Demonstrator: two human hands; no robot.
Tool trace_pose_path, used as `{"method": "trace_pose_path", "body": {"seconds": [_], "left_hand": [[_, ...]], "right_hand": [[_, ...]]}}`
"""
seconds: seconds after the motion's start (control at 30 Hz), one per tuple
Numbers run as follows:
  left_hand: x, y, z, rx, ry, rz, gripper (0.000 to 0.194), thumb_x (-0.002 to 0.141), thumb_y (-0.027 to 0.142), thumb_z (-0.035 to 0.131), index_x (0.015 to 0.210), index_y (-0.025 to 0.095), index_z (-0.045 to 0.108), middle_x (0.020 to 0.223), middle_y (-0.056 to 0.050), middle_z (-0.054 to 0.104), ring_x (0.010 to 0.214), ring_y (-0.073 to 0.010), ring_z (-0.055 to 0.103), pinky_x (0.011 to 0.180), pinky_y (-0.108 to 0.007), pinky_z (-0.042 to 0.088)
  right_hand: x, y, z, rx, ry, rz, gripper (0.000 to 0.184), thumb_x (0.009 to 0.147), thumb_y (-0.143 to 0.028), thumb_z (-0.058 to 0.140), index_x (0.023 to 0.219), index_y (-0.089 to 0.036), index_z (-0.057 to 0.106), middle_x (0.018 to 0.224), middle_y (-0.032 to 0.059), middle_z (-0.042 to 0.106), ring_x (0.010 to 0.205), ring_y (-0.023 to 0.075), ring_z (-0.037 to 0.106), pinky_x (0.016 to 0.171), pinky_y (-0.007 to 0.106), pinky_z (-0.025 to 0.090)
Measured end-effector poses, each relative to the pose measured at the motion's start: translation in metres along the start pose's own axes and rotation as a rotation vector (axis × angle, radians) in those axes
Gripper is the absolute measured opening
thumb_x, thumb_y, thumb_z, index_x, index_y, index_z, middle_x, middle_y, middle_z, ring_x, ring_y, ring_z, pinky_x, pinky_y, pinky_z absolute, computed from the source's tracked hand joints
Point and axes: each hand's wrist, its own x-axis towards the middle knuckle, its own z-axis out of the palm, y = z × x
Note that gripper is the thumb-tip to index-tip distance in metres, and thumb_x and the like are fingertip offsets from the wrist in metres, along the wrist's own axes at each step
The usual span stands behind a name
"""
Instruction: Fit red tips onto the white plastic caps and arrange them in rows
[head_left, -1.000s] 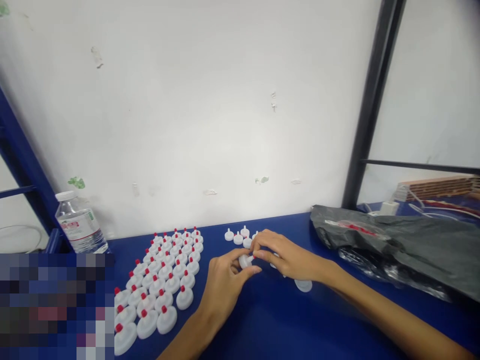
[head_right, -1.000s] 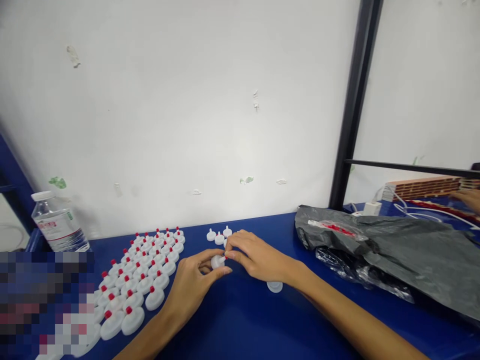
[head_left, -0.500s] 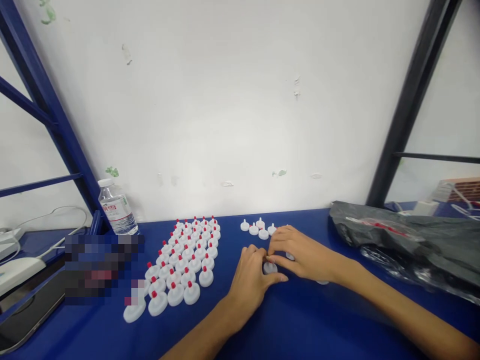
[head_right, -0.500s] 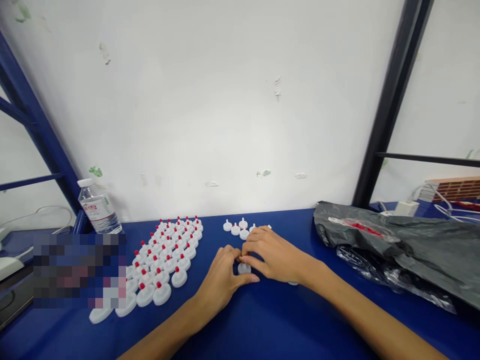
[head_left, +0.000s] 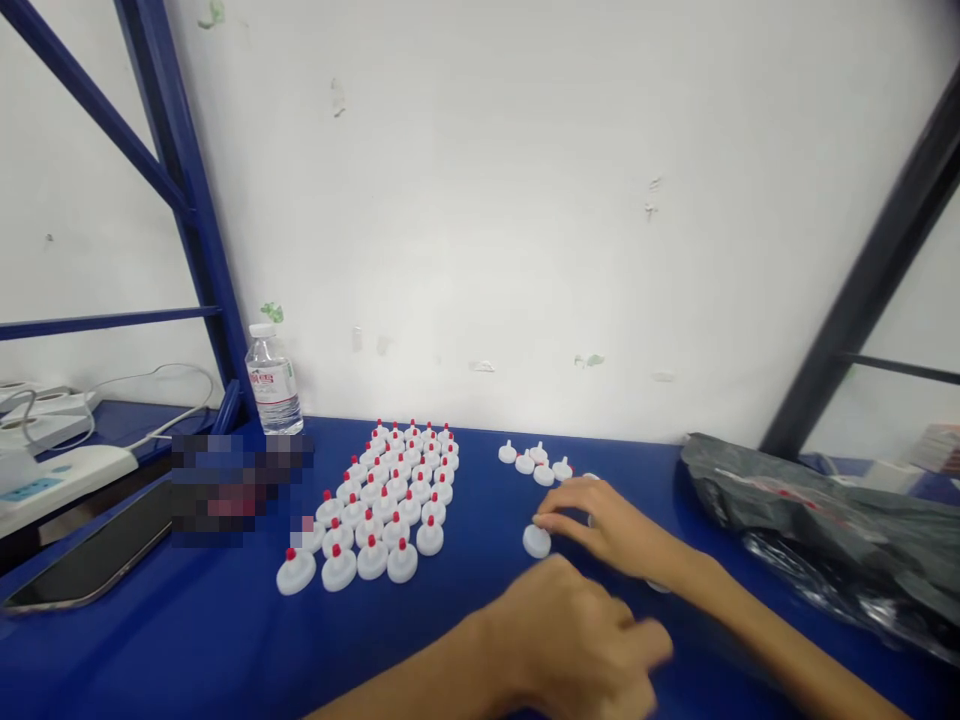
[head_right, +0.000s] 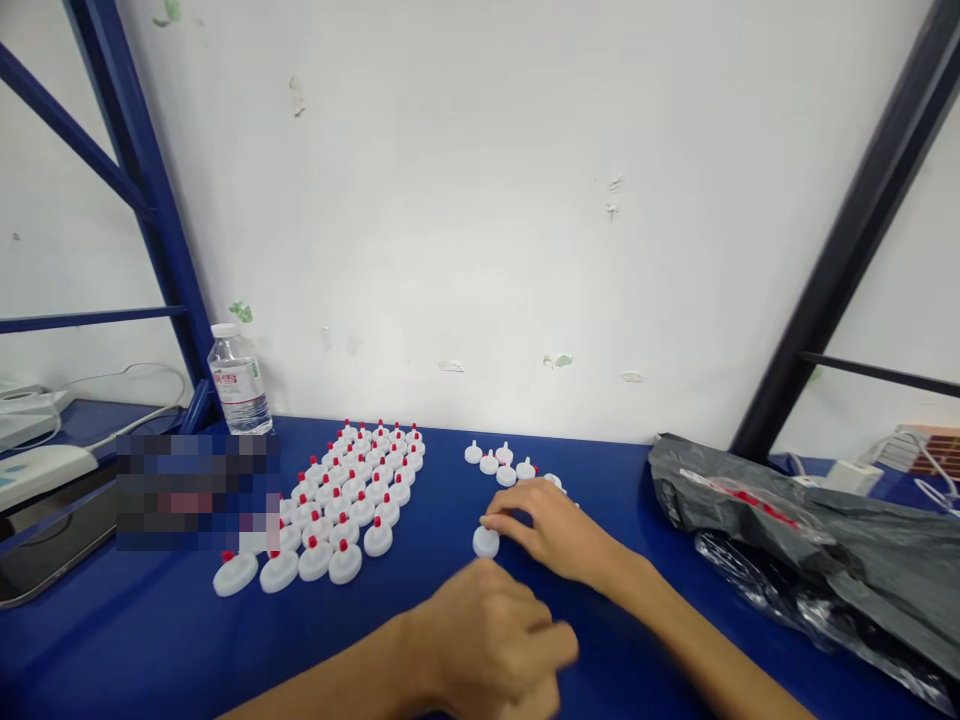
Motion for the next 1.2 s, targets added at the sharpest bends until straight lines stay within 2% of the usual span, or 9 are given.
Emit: {"method": "trace_pose_path", "body": {"seconds": [0.07, 0.13, 0.23, 0.4, 0.73, 0.83, 0.97, 1.07, 1.2], "left_hand": [[-0.003, 0.006, 0.012, 0.076, 0.026, 0.152, 0.021, 0.091, 0.036, 0.056, 0.077, 0.021, 0.059, 0.055, 0.002, 0.058, 0.046, -0.0127, 0.051, 0.039, -0.031, 0.019], [-0.006, 0.011, 0.021, 0.109, 0.082, 0.207, 0.024, 0.096, 0.038, 0.052, 0.083, 0.021, 0.06, 0.059, 0.003, 0.061, 0.048, -0.0121, 0.052, 0.04, -0.031, 0.02], [-0.008, 0.013, 0.026, 0.093, 0.108, 0.212, 0.026, 0.097, 0.039, 0.052, 0.082, 0.02, 0.06, 0.06, 0.004, 0.062, 0.05, -0.0117, 0.052, 0.04, -0.03, 0.022], [-0.004, 0.01, 0.016, 0.088, 0.024, 0.212, 0.024, 0.095, 0.032, 0.056, 0.075, 0.02, 0.062, 0.056, 0.004, 0.061, 0.045, -0.0101, 0.048, 0.04, -0.029, 0.022], [0.003, 0.012, 0.012, 0.12, 0.004, 0.224, 0.023, 0.089, 0.027, 0.057, 0.068, 0.02, 0.059, 0.046, 0.006, 0.05, 0.04, -0.01, 0.045, 0.037, -0.027, 0.018], [0.001, 0.01, 0.015, 0.114, 0.034, 0.227, 0.025, 0.088, 0.034, 0.056, 0.067, 0.02, 0.056, 0.047, 0.006, 0.05, 0.041, -0.0101, 0.047, 0.037, -0.027, 0.015], [-0.002, 0.008, 0.012, 0.115, 0.052, 0.116, 0.017, 0.082, 0.032, 0.06, 0.071, 0.02, 0.055, 0.051, 0.005, 0.054, 0.044, -0.0111, 0.05, 0.038, -0.028, 0.015], [-0.003, 0.005, 0.008, 0.067, 0.047, 0.0, 0.011, 0.077, 0.027, 0.06, 0.071, 0.02, 0.053, 0.054, 0.004, 0.057, 0.045, -0.0115, 0.049, 0.04, -0.03, 0.019], [-0.001, -0.004, 0.002, -0.054, 0.019, -0.187, 0.005, 0.075, 0.016, 0.055, 0.076, 0.021, 0.055, 0.059, 0.005, 0.062, 0.049, -0.0108, 0.052, 0.046, -0.027, 0.025]], "right_hand": [[0.008, -0.009, 0.01, 0.077, 0.009, 0.005, 0.029, 0.1, -0.044, 0.053, 0.096, -0.025, 0.075, 0.096, 0.0017, 0.076, 0.091, 0.0207, 0.067, 0.086, 0.033, 0.047], [0.018, -0.021, 0.021, 0.112, -0.003, -0.031, 0.029, 0.099, -0.045, 0.055, 0.096, -0.025, 0.076, 0.096, 0.0014, 0.077, 0.091, 0.0198, 0.068, 0.087, 0.031, 0.047], [0.036, -0.04, 0.037, 0.13, -0.03, -0.093, 0.03, 0.098, -0.045, 0.056, 0.094, -0.025, 0.076, 0.093, 0.0007, 0.077, 0.087, 0.018, 0.068, 0.086, 0.03, 0.047], [0.059, -0.063, 0.052, 0.148, -0.052, -0.17, 0.026, 0.099, -0.041, 0.056, 0.097, -0.025, 0.077, 0.098, -0.0007, 0.078, 0.089, 0.017, 0.069, 0.083, 0.028, 0.048], [0.066, -0.062, 0.062, 0.121, 0.01, -0.196, 0.031, 0.093, -0.049, 0.062, 0.089, -0.024, 0.078, 0.087, -0.0008, 0.079, 0.08, 0.0149, 0.069, 0.079, 0.025, 0.045], [0.065, -0.061, 0.051, 0.039, 0.074, -0.202, 0.032, 0.089, -0.053, 0.067, 0.093, -0.024, 0.078, 0.087, -0.0008, 0.078, 0.081, 0.0156, 0.069, 0.081, 0.026, 0.044], [0.055, -0.044, 0.012, -0.181, 0.234, -0.114, 0.036, 0.101, -0.045, 0.049, 0.093, -0.021, 0.076, 0.086, 0.0037, 0.077, 0.084, 0.0193, 0.068, 0.086, 0.032, 0.042], [0.039, -0.011, -0.022, -0.346, 0.297, 0.006, 0.038, 0.103, -0.04, 0.045, 0.089, -0.02, 0.074, 0.081, 0.0055, 0.075, 0.078, 0.0204, 0.067, 0.088, 0.035, 0.041], [0.017, 0.049, -0.049, -0.408, 0.24, 0.185, 0.031, 0.1, -0.038, 0.049, 0.096, -0.02, 0.074, 0.091, 0.0072, 0.076, 0.089, 0.0236, 0.068, 0.085, 0.033, 0.044]]}}
